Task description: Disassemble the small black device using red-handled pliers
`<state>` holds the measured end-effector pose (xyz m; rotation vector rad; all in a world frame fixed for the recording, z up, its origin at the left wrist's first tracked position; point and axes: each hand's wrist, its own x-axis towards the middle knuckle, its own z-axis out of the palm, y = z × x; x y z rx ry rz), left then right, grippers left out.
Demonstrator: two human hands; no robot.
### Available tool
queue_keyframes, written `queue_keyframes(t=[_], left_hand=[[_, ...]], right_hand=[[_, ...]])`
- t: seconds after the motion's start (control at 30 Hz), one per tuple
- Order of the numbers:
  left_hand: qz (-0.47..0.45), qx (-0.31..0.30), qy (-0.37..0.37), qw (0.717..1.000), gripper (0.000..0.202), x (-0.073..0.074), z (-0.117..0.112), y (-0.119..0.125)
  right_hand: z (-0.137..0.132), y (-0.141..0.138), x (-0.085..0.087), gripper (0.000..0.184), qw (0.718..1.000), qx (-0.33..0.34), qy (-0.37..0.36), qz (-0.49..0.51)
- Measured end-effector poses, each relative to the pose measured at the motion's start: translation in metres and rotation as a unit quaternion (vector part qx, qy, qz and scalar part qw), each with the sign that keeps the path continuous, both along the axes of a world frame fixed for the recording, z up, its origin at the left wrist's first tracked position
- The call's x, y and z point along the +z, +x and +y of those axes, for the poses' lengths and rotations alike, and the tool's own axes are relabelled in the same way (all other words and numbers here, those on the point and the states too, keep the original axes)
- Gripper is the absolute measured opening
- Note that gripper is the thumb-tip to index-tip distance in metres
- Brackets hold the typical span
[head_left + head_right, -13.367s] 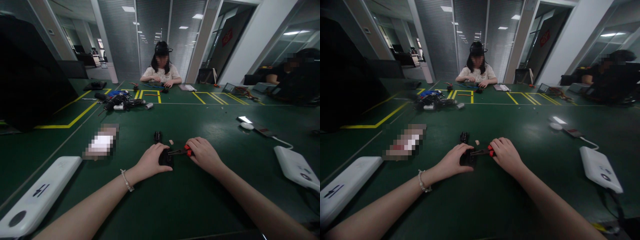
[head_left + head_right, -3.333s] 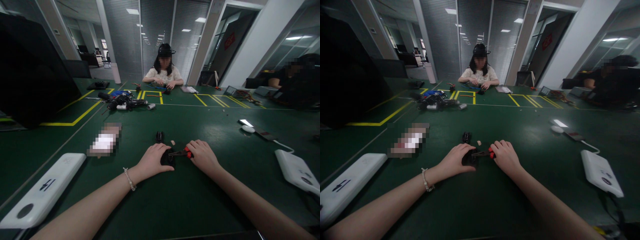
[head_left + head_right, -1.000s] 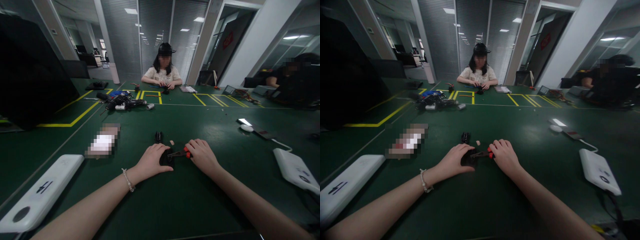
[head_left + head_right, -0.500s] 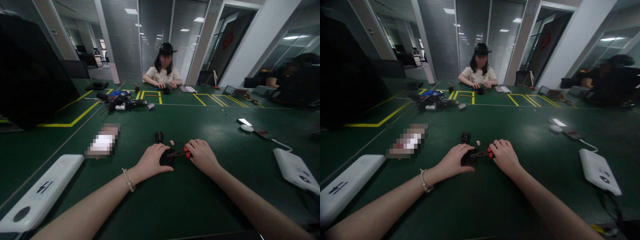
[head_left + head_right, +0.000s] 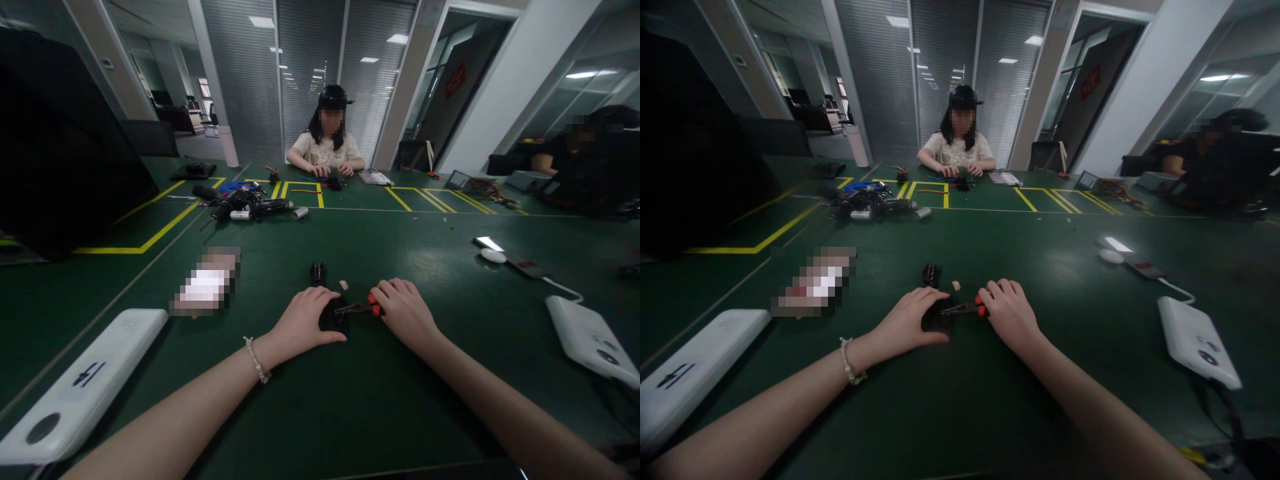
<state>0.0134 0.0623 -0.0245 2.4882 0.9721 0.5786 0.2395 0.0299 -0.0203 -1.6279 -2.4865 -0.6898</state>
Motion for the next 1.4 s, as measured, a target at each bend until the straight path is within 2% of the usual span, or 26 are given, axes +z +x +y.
queue_keyframes(t=[0.1,0.4,1.1,1.4], left_hand=[[-0.001,0.000,-0.002,1.000,0.065,0.0001,-0.0003,0.0000],[0.004,-0.002,-0.005,1.000,0.065,0.0015,-0.0009,0.0000],[-0.001,0.001,-0.012,1.000,0.065,0.0011,-0.0014,-0.0009],[-0.003,0.001,-0.014,1.000,0.065,0.0018,-0.0016,-0.0006]], right_hand=[[-0.0012,-0.0005,0.0014,0.028,1.000,0.001,0.019,-0.016],[0.0013,0.0004,-0.0003,0.029,1.000,-0.010,-0.017,-0.003],[0.0009,0.0015,-0.0006,0.032,1.000,0.010,0.007,0.007],[0.0004,0.0025,-0.0009,0.033,1.000,-0.003,-0.008,0.025]])
